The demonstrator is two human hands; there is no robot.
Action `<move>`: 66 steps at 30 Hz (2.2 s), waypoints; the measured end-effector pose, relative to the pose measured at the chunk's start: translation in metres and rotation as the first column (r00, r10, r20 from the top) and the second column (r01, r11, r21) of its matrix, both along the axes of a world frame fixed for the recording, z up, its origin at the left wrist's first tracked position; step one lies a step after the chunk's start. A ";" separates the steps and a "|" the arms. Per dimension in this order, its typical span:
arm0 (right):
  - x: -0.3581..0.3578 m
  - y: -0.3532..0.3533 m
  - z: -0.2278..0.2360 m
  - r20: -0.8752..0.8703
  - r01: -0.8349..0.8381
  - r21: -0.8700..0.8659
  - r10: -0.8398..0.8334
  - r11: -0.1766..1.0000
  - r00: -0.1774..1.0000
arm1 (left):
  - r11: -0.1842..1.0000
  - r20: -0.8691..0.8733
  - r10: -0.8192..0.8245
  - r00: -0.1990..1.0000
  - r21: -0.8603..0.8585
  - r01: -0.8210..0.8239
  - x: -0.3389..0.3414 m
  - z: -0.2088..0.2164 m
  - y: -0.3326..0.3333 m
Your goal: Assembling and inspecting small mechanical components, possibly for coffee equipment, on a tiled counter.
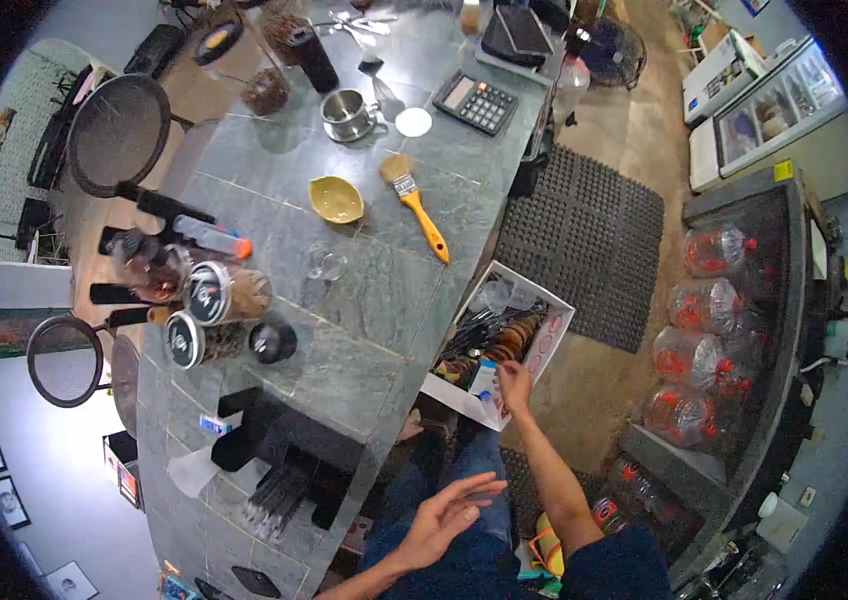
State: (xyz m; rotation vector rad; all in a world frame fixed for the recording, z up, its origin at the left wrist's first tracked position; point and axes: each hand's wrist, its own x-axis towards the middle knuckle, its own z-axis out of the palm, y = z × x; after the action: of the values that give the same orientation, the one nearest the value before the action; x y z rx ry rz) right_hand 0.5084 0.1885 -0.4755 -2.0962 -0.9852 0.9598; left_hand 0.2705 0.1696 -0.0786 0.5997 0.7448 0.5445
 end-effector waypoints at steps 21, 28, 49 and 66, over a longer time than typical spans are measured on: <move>0.065 0.110 -0.092 0.300 -0.115 -0.079 0.134 0.990 0.944 | 0.951 -0.278 0.153 0.948 -0.219 -0.218 0.018 -0.087 0.032; 0.093 0.123 -0.135 0.699 -0.199 -0.135 0.236 0.971 0.675 | 0.928 -0.311 0.194 0.930 -0.248 -0.276 0.006 -0.091 0.017; -0.050 -0.038 0.188 -0.810 0.244 -0.090 -0.214 0.966 0.547 | 0.949 -0.385 0.295 0.875 0.225 -0.221 -0.022 -0.044 -0.053; -0.209 -0.026 0.533 -0.801 -0.154 0.490 0.513 0.858 0.310 | 0.852 -0.058 0.449 0.891 0.329 -0.408 -0.145 0.116 -0.098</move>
State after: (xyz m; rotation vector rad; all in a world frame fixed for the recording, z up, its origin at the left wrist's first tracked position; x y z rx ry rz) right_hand 0.2994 0.1628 0.0575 -0.7252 -0.8477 1.7579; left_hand 0.1253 0.0714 0.0377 0.7695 0.9374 1.0608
